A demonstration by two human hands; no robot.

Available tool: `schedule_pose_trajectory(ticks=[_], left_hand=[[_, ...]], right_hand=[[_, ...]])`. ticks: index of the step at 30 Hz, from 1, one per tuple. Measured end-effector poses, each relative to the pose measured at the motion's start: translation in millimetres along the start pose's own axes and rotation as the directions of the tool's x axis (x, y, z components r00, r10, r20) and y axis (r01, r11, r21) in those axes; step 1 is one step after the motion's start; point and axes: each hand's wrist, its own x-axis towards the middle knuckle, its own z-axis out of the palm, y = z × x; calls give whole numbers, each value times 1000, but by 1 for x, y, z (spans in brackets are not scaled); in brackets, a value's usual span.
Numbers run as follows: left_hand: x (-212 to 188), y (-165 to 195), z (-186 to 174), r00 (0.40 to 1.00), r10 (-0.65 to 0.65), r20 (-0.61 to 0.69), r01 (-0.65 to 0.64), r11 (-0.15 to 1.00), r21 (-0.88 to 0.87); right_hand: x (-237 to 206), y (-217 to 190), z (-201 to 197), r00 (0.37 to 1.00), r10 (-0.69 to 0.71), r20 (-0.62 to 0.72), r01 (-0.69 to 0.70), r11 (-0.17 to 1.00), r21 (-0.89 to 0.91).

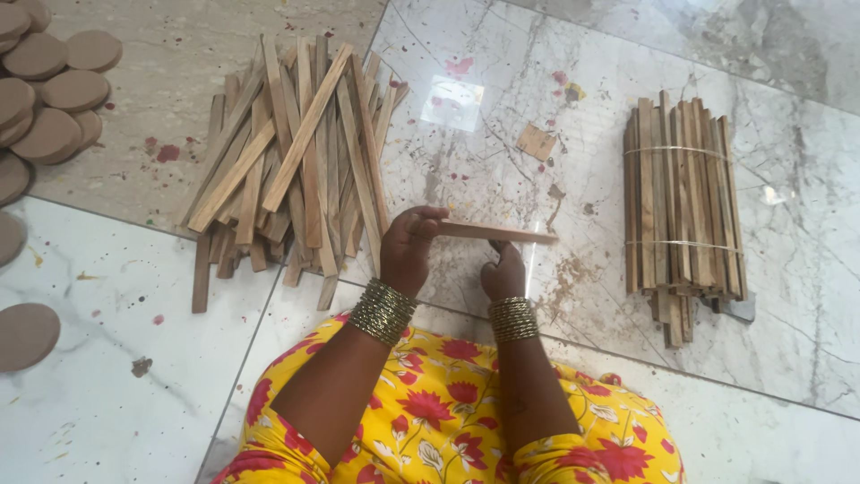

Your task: The person sits on the floor and sorts thin wooden strips, picking one strip at a time, running a hand along its length to feel it, and placing it into one of the piles on the floor. They continue handling strips one by one throughout the episode.

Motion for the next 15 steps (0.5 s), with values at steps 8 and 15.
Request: schedule_pose_trajectory(ticks=[8,15], left_hand=[[6,5,-3,999,-35,29,36,999,-16],[-3,3,-10,997,-64,44,67,996,-65]], right_hand=[[-7,-50,-20,991,-3,-136,14,996,83],[-26,-67,15,790,-588,-173,595,804,-15]])
